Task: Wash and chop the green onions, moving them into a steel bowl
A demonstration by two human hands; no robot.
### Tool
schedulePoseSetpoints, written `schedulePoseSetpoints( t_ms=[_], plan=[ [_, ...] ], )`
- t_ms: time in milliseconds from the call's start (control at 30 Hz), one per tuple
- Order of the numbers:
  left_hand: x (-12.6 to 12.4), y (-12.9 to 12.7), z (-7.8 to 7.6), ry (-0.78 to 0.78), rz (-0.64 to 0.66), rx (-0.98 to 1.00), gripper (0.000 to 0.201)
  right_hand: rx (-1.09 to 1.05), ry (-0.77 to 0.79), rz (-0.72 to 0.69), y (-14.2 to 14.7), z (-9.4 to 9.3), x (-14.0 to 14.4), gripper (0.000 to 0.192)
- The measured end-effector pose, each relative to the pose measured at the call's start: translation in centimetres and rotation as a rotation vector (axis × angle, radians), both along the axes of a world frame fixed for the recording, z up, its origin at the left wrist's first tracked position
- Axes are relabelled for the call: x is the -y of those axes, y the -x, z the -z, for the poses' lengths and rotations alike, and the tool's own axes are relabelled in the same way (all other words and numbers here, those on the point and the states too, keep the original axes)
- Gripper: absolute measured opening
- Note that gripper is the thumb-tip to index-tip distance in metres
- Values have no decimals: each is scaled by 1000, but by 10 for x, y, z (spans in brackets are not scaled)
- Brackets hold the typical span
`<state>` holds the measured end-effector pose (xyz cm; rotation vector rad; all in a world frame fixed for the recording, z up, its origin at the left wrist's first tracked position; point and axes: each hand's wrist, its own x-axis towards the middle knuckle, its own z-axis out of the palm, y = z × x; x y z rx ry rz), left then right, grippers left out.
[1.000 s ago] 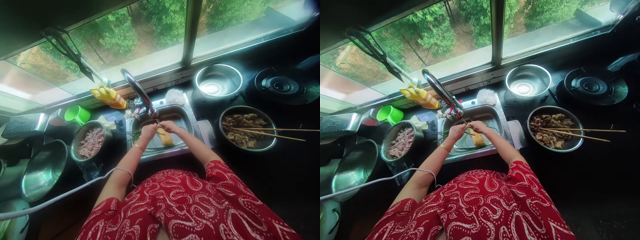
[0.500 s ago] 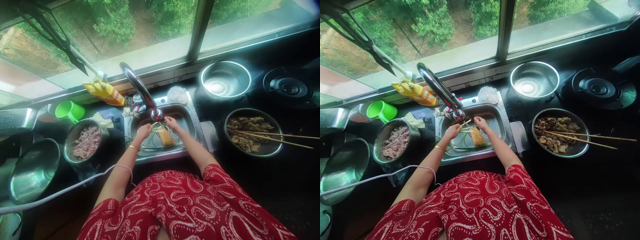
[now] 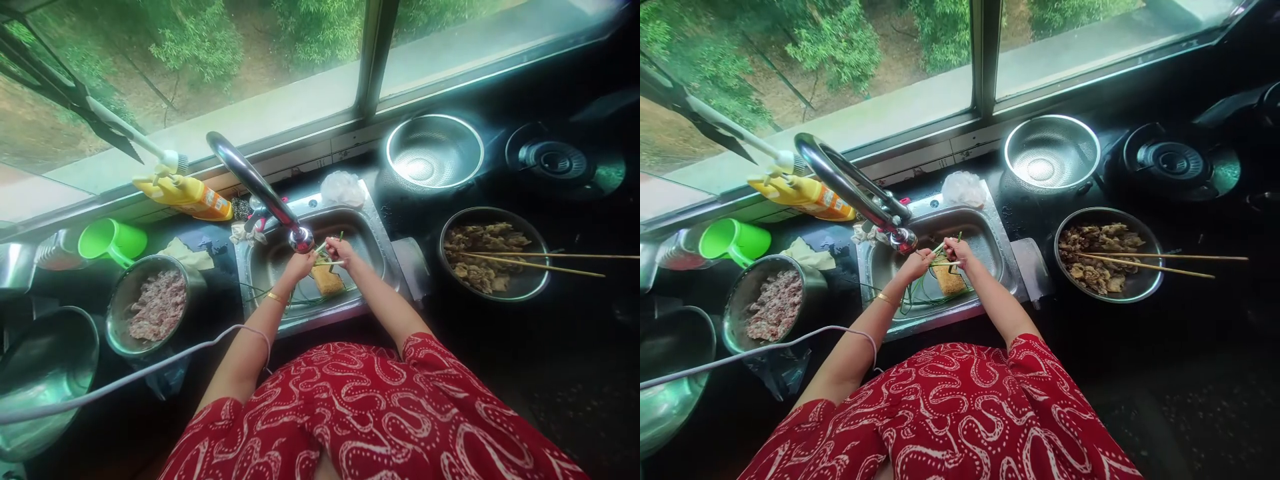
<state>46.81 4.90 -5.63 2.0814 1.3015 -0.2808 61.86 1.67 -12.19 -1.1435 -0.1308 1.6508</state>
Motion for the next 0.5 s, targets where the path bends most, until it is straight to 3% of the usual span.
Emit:
schedulePoseSetpoints(
  t_ms=[233,500],
  plan=[
    [10,-3,-10,-149,98,-243,34,130,37,22,-1,5,0,34],
    [8,14,6,-195,86,-272,39,312,163,90,-25,21,3,34]
  ],
)
